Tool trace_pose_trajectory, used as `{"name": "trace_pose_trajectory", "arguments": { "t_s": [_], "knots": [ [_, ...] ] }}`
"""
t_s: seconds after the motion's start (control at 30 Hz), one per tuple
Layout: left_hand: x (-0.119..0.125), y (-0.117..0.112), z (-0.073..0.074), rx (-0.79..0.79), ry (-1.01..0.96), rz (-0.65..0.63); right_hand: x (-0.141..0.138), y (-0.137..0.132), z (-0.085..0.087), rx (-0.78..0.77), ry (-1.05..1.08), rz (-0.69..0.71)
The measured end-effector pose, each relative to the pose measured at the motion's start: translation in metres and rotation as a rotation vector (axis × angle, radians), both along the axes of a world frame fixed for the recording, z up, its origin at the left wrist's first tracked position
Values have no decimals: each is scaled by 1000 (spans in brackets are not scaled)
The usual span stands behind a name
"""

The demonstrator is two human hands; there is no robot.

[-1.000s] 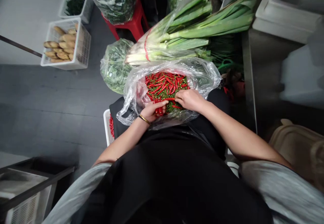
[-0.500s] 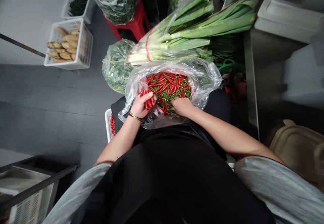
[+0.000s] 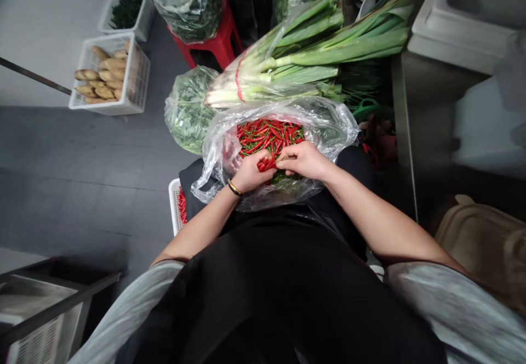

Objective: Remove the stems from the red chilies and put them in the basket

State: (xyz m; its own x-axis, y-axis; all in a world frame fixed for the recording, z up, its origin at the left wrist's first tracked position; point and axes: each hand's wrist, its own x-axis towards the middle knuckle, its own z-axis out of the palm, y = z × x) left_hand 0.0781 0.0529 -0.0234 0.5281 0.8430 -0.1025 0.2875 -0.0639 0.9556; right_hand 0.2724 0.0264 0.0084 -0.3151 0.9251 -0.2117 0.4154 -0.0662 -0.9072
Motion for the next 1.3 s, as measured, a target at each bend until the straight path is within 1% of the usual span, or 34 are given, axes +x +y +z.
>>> {"name": "trace_pose_trajectory", "arguments": {
  "t_s": [0.03, 0.07, 0.1, 0.13, 0.2, 0.27, 0.3, 0.33, 0.37, 0.43, 0.5, 0.57, 0.63, 0.67, 0.73, 0.8, 0.87, 0.9, 0.97, 1.0, 1.07, 1.1, 1.17, 1.23, 1.3],
  "knots": [
    [-5, 3, 3, 74, 43, -36, 5, -1, -1, -99, 58, 59],
    [-10, 6, 6, 113, 63, -54, 10, -1, -3, -178, 83, 111],
    [-15, 9, 8, 114, 54, -42, 14, 0, -6, -222, 56, 147],
    [-19, 11, 10, 77, 14, -6, 16, 0, -10, -226, -36, 162],
    [-25, 13, 11, -86, -137, 98, 11, 0, -20, -144, -376, 156],
    [-29, 12, 10, -304, -291, 173, -4, -1, -34, -24, -762, 161],
    [-30, 10, 9, -401, -338, 194, -12, -1, -40, 22, -906, 183],
    [-31, 8, 8, -479, -362, 209, -20, -1, -47, 47, -1001, 207],
    [-32, 6, 7, -535, -369, 223, -26, -1, -51, 52, -1051, 224],
    [-33, 2, 5, -596, -366, 251, -30, 2, -55, 34, -1053, 195],
    [-30, -1, 3, -613, -371, 284, -25, 6, -50, -2, -945, 100],
    [-22, -3, 1, -623, -401, 305, -17, 9, -37, -2, -754, 5],
    [-11, -3, -1, -628, -446, 311, -14, 8, -19, 80, -586, -39],
    [-6, -3, -1, -629, -472, 313, -13, 7, -9, 148, -539, -37],
    [2, -2, -1, -634, -511, 320, -12, 3, 8, 251, -496, 30],
    [2, 0, -1, -658, -529, 306, -7, 1, 18, 233, -534, 102],
    [-4, 1, -3, -697, -525, 277, 0, 2, 15, 117, -713, 115],
    [-8, 1, -4, -714, -516, 263, 4, 3, 8, 44, -844, 104],
    [-15, 0, -7, -727, -505, 261, 6, 3, -11, -95, -1068, 102],
    [-18, -1, -9, -725, -502, 267, 5, 3, -21, -155, -1126, 116],
    [-20, -2, -9, -713, -502, 280, 1, 1, -37, -211, -1147, 117],
    [-21, -2, -9, -709, -507, 281, -1, -1, -41, -207, -1131, 97],
    [-19, -2, -8, -706, -513, 269, -4, -3, -41, -154, -1066, 43],
    [-15, -3, -8, -696, -491, 275, -8, -4, -31, -30, -987, 18],
    [-8, -5, -9, -656, -455, 326, -15, -4, -17, 129, -953, 70]
  ]
}}
